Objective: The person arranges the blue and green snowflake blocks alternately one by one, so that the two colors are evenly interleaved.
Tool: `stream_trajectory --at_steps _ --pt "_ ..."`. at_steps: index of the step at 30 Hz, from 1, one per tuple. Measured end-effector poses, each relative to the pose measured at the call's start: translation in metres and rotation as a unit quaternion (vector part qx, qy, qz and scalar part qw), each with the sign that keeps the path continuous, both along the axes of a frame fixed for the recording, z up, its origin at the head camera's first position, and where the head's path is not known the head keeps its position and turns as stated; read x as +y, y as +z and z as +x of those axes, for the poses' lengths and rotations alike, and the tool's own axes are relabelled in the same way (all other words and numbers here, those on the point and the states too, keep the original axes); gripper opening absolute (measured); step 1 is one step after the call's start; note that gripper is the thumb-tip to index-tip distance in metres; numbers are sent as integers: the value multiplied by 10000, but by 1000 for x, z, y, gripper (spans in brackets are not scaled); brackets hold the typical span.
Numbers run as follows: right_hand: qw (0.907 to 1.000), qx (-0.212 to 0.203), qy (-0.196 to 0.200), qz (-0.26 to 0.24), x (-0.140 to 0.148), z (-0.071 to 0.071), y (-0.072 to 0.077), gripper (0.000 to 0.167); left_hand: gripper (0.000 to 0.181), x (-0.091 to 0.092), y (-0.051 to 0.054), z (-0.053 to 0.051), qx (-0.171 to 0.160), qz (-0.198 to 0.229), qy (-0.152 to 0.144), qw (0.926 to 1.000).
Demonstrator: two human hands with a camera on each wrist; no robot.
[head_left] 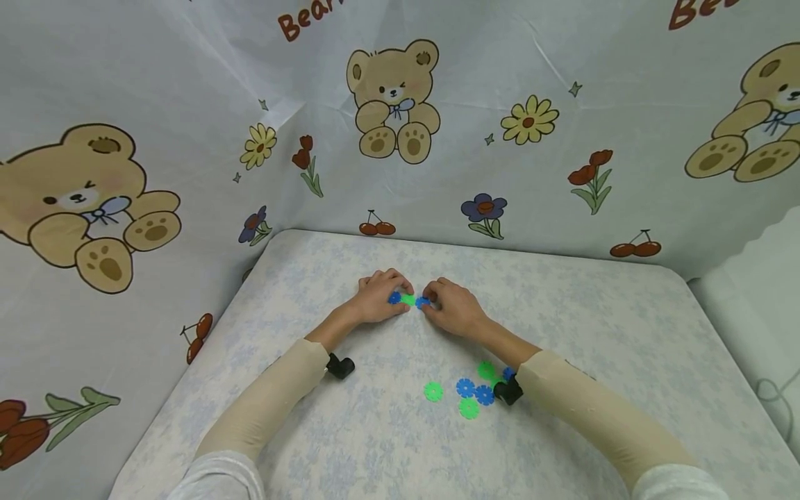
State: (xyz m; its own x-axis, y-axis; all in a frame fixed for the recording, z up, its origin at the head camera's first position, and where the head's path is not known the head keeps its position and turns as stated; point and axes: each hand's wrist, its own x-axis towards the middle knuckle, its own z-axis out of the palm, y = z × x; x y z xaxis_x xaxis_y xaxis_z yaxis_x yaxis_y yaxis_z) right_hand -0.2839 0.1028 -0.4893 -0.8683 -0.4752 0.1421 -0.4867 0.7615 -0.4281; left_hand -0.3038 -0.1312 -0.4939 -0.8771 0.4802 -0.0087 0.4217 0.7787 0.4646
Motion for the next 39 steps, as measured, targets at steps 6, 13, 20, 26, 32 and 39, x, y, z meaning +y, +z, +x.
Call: stream_trajectory --at_steps 6,13,20,26,32,39 --pt "10000 -47 12 -86 2 1 -1 26 28 0 0 1 -23 32 -34 10000" --pt "9982 -217 336 -457 10 20 0 35 28 0 0 3 -52 17 -46 10000" --pt "9914 -545 1112 -413 17 66 6 29 28 1 4 4 -16 -13 -59 10000" --pt "9819 -772 1688 -368 30 98 5 22 28 3 8 5 -53 -86 -128 9999" --pt "9754 -876 1994 -344 39 117 5 22 29 4 9 5 -56 -134 -147 9998" --pt "9758 -906 1955 -375 40 122 3 16 30 5 9 2 -39 -136 -176 9997"
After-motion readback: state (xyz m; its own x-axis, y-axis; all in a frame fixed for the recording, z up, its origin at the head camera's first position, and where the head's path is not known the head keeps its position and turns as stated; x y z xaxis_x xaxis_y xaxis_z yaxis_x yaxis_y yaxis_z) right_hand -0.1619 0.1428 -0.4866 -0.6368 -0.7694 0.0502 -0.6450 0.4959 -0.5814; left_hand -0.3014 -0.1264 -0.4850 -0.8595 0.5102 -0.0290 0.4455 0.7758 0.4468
